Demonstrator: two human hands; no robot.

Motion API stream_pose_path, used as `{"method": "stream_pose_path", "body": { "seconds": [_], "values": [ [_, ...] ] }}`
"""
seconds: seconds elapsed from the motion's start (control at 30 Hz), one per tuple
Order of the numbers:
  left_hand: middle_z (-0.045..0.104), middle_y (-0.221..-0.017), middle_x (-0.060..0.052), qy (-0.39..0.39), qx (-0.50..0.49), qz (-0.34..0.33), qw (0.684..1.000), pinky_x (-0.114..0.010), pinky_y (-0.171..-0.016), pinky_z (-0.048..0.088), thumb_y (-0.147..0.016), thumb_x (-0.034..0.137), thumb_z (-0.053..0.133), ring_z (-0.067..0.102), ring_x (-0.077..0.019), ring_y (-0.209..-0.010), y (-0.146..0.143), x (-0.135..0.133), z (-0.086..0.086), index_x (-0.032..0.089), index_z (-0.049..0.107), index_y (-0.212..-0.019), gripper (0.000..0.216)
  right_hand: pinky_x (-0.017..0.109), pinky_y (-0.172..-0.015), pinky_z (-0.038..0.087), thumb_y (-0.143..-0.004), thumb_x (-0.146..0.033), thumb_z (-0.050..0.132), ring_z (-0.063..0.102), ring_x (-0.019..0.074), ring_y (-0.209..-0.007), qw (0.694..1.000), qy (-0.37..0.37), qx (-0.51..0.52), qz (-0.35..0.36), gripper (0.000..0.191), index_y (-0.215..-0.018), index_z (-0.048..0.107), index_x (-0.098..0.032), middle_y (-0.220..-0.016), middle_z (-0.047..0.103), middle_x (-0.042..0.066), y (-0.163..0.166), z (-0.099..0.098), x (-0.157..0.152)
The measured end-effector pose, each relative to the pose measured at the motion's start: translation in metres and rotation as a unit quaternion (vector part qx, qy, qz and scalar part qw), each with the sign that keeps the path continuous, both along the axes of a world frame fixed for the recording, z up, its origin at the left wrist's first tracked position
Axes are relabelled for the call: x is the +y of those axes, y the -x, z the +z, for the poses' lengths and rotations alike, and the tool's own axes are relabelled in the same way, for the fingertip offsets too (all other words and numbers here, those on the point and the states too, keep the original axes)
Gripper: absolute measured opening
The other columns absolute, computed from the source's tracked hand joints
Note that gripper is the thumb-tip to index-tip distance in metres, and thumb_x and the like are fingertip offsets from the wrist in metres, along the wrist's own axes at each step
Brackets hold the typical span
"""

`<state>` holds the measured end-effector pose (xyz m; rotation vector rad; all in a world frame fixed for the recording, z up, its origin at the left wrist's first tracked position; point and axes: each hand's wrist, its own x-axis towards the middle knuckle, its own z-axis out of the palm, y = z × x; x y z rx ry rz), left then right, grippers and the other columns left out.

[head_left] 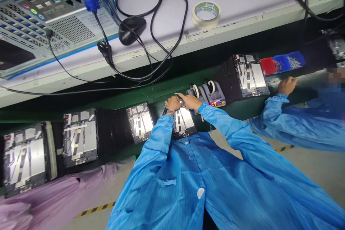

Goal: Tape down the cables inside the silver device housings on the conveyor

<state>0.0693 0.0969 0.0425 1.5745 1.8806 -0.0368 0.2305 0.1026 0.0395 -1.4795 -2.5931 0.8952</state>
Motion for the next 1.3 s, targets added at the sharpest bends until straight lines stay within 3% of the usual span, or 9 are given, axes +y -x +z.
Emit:
{"method": "stream_pose_path", "body": {
  "seconds": [0.17, 0.33, 0.43, 0.57, 0.7, 0.83, 1.0, 1.3],
  "values": [
    [0.073, -0.117, -0.007, -0.002, 0.002, -0.004, 1.000, -0.055, -0.109, 0.036, -0.071, 0.038, 0.086, 0.059, -0.0347, -0.127, 0.000, 0.000, -0.004, 0.025, 0.060, -0.084, 0.031, 0.032, -0.083, 0.050, -0.084, -0.017, 0.079, 0.071, 0.0304, -0.102, 0.999, -0.023, -0.019, 0.017, 0.092, -0.164, 0.032, -0.022, -0.112, 0.075, 0.014, 0.001, 0.004, 0.003],
    [0.073, -0.117, -0.007, -0.008, 0.003, -0.005, 1.000, -0.056, -0.110, 0.034, -0.072, 0.041, 0.086, 0.058, -0.0330, -0.126, 0.002, -0.001, -0.006, 0.025, 0.061, -0.086, 0.032, 0.038, -0.087, 0.051, -0.083, -0.029, 0.084, 0.067, 0.0339, -0.106, 0.998, -0.054, -0.004, -0.032, 0.096, -0.164, 0.033, -0.019, -0.119, 0.069, 0.017, -0.013, 0.014, 0.008],
    [0.073, -0.117, -0.006, -0.007, 0.000, -0.006, 1.000, -0.055, -0.110, 0.033, -0.073, 0.043, 0.086, 0.058, -0.0329, -0.125, 0.002, -0.001, -0.005, 0.025, 0.061, -0.086, 0.033, 0.044, -0.093, 0.050, -0.095, -0.025, 0.067, 0.064, 0.0332, -0.107, 0.984, -0.126, 0.070, -0.107, 0.082, -0.166, 0.028, -0.021, -0.118, 0.068, 0.014, -0.024, 0.019, -0.008],
    [0.073, -0.115, -0.006, -0.007, -0.005, -0.009, 1.000, -0.054, -0.109, 0.033, -0.073, 0.042, 0.086, 0.058, -0.0331, -0.123, 0.003, 0.000, -0.003, 0.024, 0.061, -0.085, 0.033, 0.049, -0.097, 0.049, -0.101, -0.017, 0.046, 0.062, 0.0328, -0.107, 0.959, -0.175, 0.138, -0.177, 0.072, -0.168, 0.021, -0.021, -0.116, 0.070, 0.013, -0.022, 0.012, -0.058],
    [0.072, -0.116, -0.007, -0.010, -0.003, -0.010, 1.000, -0.053, -0.108, 0.033, -0.073, 0.041, 0.086, 0.058, -0.0335, -0.122, 0.003, 0.000, -0.005, 0.024, 0.061, -0.084, 0.032, 0.052, -0.102, 0.047, -0.099, -0.017, 0.045, 0.058, 0.0336, -0.118, 0.962, -0.153, 0.144, -0.172, 0.077, -0.170, 0.017, -0.022, -0.129, 0.069, 0.014, -0.008, -0.010, -0.099],
    [0.072, -0.115, -0.008, -0.020, -0.005, -0.015, 1.000, -0.054, -0.107, 0.033, -0.074, 0.041, 0.085, 0.058, -0.0339, -0.122, 0.004, -0.001, -0.007, 0.024, 0.061, -0.085, 0.031, 0.053, -0.107, 0.043, -0.099, -0.016, 0.043, 0.054, 0.0337, -0.127, 0.960, -0.151, 0.148, -0.181, 0.077, -0.170, 0.015, -0.019, -0.137, 0.067, 0.014, -0.002, -0.023, -0.105],
    [0.072, -0.115, -0.008, -0.025, -0.011, -0.014, 1.000, -0.055, -0.108, 0.032, -0.074, 0.040, 0.086, 0.058, -0.0345, -0.123, 0.004, -0.003, -0.006, 0.023, 0.061, -0.084, 0.031, 0.055, -0.111, 0.040, -0.098, -0.014, 0.044, 0.050, 0.0342, -0.133, 0.964, -0.157, 0.142, -0.163, 0.079, -0.170, 0.013, -0.016, -0.143, 0.064, 0.016, -0.002, -0.024, -0.099],
    [0.073, -0.111, -0.007, -0.017, -0.016, -0.023, 0.999, -0.055, -0.106, 0.033, -0.074, 0.036, 0.085, 0.060, -0.0339, -0.121, 0.006, 0.000, -0.001, 0.023, 0.062, -0.083, 0.028, 0.057, -0.113, 0.038, -0.097, -0.012, 0.043, 0.048, 0.0359, -0.135, 0.973, -0.165, 0.106, -0.119, 0.079, -0.170, 0.012, -0.013, -0.142, 0.062, 0.019, 0.007, -0.025, -0.123]
  ]
}}
